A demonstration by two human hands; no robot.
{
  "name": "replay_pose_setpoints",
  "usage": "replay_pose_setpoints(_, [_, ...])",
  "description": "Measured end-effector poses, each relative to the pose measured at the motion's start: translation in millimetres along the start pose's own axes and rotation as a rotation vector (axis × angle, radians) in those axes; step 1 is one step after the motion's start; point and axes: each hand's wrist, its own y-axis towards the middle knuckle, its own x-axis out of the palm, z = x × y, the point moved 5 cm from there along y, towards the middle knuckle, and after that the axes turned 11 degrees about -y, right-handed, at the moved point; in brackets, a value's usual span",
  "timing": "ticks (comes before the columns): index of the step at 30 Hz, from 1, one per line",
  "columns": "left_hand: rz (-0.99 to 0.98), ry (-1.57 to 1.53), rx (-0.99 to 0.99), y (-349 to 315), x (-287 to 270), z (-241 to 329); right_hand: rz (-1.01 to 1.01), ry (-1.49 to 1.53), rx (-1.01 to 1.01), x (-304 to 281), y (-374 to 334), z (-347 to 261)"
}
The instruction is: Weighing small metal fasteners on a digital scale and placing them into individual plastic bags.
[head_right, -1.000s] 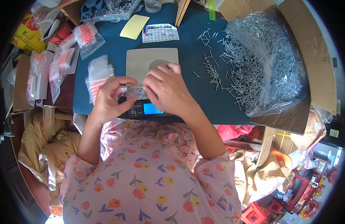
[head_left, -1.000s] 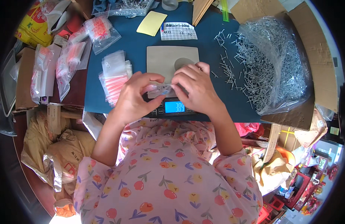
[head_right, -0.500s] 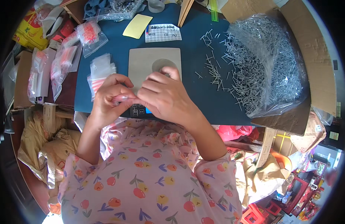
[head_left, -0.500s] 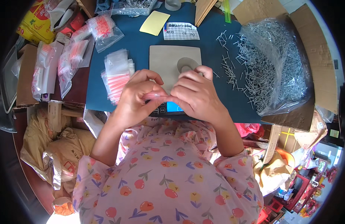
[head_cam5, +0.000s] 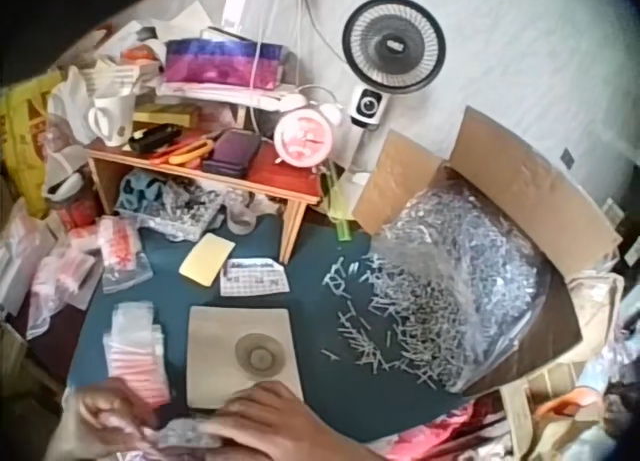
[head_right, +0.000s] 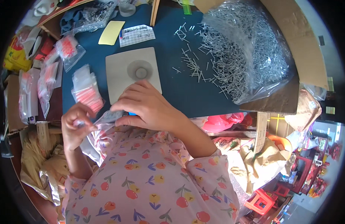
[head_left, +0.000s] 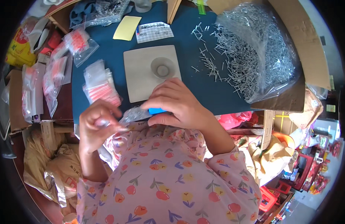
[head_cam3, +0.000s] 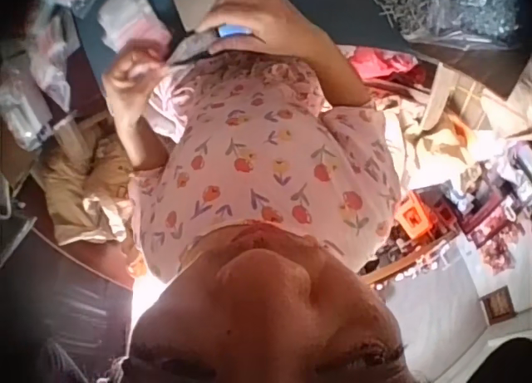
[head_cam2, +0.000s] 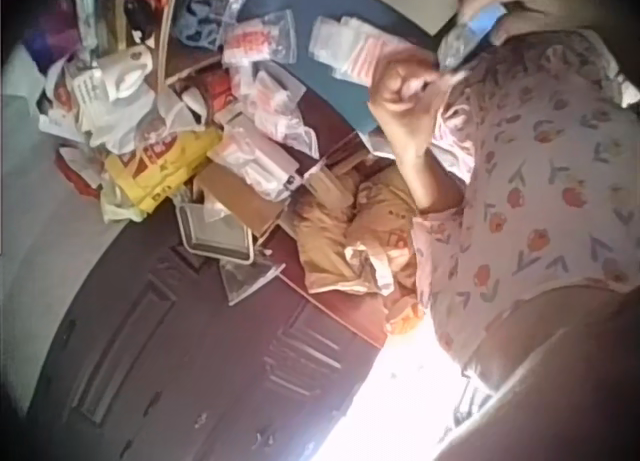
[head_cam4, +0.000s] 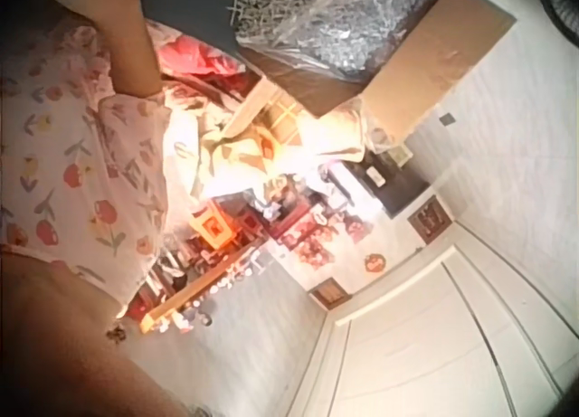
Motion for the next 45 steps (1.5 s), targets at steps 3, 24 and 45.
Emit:
replay_pose_setpoints(3, [0.026,-0.063,-0.17,-30,-19,-7,-0.005,-0.023,0.183,-11,-21,28])
replay_pose_setpoints(24, [0.251,1.102,-0.646,-158,-158,-156,0.095,-1.314,1.042,-156,-189,216])
replay_pose_setpoints(45, [0.168,-0.339,-0.473,-76,-39,-61,0.185,-0.307,0.932,-127,-136,217])
